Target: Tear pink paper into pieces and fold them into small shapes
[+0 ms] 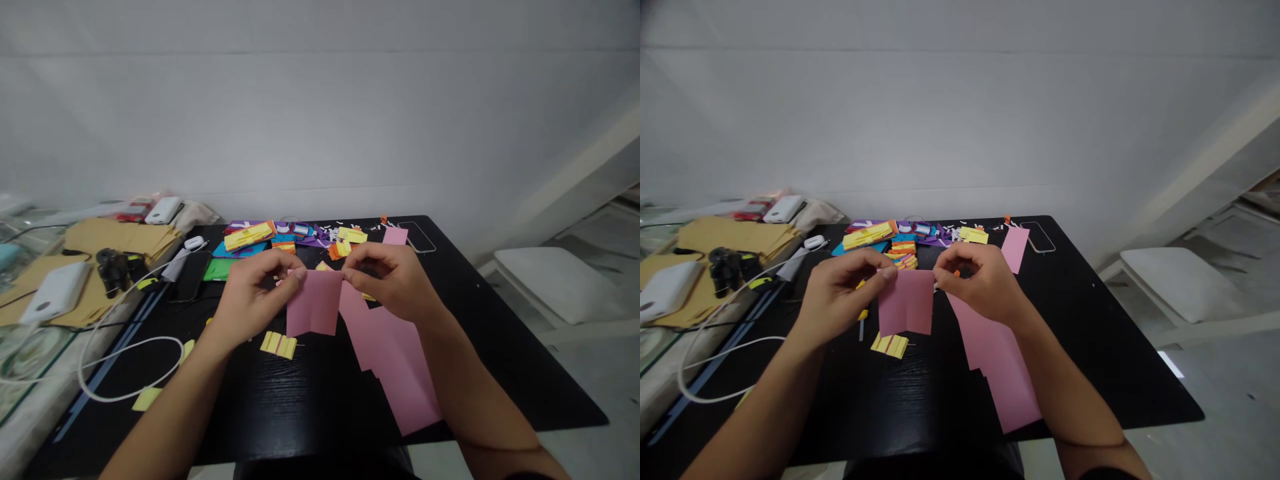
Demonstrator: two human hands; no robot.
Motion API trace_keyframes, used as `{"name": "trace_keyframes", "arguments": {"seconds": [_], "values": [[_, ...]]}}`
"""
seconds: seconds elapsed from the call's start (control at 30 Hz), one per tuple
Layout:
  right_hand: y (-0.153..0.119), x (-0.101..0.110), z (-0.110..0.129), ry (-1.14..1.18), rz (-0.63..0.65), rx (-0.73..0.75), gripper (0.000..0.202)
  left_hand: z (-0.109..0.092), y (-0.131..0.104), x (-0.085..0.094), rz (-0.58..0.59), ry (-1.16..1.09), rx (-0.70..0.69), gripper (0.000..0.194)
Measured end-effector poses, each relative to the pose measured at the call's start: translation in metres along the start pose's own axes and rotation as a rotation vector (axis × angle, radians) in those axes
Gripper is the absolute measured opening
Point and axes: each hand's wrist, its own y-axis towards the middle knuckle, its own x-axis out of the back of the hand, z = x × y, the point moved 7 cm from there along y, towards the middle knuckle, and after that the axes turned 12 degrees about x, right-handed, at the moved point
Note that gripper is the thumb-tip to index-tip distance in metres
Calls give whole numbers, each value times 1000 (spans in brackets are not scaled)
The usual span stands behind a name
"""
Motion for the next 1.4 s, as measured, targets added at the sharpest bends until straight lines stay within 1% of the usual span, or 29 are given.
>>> {"name": "trace_keyframes", "arguments": {"seconds": [0.07,0.17,0.23,0.33,0.4,0.47,0.63,0.73,0.83,1.13,1.27,1.4], "values": [[1,3,0,-12,-18,-9,10,0,1,1,-6,-14,10,11],[1,8,0,-16,-80,-20,10,2,3,3,-19,-59,52,13],[0,7,1,19,-94,-9,2,3,3,4,-14,-99,86,14],[-1,-2,3,107,-8,27,25,6,5,3,-1,-176,123,14],[-2,-8,4,137,44,40,30,9,7,1,13,-228,146,15],[-3,-10,5,134,38,39,25,13,9,-1,37,-266,170,16],[-4,-8,8,78,-42,66,16,17,12,-6,74,-312,194,15],[-5,-6,10,11,-106,96,13,14,10,-9,91,-302,188,13],[-5,-5,11,-12,-128,99,13,9,8,-9,93,-284,174,12],[-4,-5,3,125,-126,-7,11,9,5,-5,62,-215,128,12],[-5,-11,0,80,-101,-11,6,6,4,-9,78,-142,100,13],[-5,-18,0,49,-65,4,6,1,3,-14,80,-64,48,11]]}}
